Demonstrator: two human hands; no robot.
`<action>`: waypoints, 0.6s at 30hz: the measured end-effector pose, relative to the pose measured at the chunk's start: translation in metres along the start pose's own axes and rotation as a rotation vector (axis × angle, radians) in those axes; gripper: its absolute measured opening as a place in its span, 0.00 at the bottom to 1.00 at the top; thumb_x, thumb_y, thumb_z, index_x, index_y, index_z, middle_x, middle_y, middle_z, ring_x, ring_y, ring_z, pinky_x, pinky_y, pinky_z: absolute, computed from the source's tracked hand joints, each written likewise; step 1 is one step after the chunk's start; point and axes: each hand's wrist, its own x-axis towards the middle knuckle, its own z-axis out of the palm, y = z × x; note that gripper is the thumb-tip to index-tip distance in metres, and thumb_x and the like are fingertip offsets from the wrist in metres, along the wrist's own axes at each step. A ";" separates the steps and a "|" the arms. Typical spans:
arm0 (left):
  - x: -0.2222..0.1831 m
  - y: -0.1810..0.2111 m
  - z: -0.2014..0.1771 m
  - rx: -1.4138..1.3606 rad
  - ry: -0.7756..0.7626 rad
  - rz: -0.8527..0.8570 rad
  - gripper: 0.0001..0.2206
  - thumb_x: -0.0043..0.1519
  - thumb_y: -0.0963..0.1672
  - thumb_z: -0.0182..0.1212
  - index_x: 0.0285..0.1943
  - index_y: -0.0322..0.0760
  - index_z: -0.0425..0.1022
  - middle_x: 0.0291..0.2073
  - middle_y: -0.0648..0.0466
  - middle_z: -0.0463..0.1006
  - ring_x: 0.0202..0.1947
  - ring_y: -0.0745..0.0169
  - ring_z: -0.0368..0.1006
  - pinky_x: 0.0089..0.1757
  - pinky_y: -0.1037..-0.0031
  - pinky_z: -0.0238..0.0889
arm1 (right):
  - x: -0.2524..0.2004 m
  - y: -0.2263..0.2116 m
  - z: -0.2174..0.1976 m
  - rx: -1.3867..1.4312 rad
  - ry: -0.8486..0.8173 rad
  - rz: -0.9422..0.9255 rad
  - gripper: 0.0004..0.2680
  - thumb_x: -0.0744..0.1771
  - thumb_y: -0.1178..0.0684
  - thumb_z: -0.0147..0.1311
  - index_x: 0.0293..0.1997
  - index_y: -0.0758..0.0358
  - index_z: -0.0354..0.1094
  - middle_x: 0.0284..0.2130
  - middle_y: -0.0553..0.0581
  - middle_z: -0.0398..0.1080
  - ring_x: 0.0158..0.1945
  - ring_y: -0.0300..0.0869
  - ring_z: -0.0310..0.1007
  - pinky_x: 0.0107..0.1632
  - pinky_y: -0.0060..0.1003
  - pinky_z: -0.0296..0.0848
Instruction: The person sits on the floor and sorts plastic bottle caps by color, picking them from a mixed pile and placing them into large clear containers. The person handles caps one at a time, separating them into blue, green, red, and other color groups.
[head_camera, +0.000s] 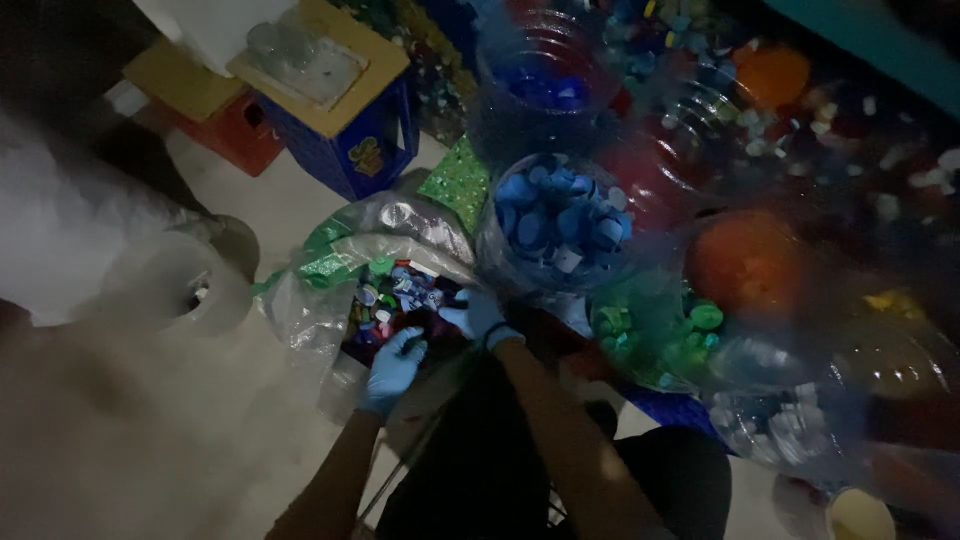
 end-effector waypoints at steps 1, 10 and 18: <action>-0.004 0.006 -0.003 -0.053 0.015 0.029 0.17 0.62 0.50 0.66 0.60 0.58 0.79 0.55 0.50 0.81 0.58 0.49 0.74 0.58 0.60 0.68 | 0.018 0.015 0.002 0.608 -0.412 0.319 0.20 0.66 0.39 0.58 0.59 0.61 0.72 0.58 0.67 0.71 0.58 0.62 0.72 0.57 0.56 0.72; -0.090 0.149 -0.045 -0.183 0.033 0.168 0.22 0.63 0.48 0.65 0.67 0.44 0.74 0.62 0.33 0.73 0.65 0.35 0.65 0.62 0.53 0.61 | -0.035 -0.044 0.019 1.509 -0.351 0.532 0.16 0.67 0.59 0.62 0.63 0.62 0.69 0.63 0.73 0.62 0.54 0.79 0.66 0.45 0.71 0.74; -0.034 0.088 -0.025 -0.221 0.062 0.216 0.15 0.57 0.49 0.75 0.52 0.48 0.85 0.49 0.47 0.83 0.53 0.49 0.76 0.54 0.61 0.68 | -0.067 -0.081 -0.016 1.396 -0.387 0.349 0.14 0.69 0.54 0.59 0.62 0.57 0.68 0.37 0.63 0.73 0.36 0.57 0.75 0.37 0.50 0.76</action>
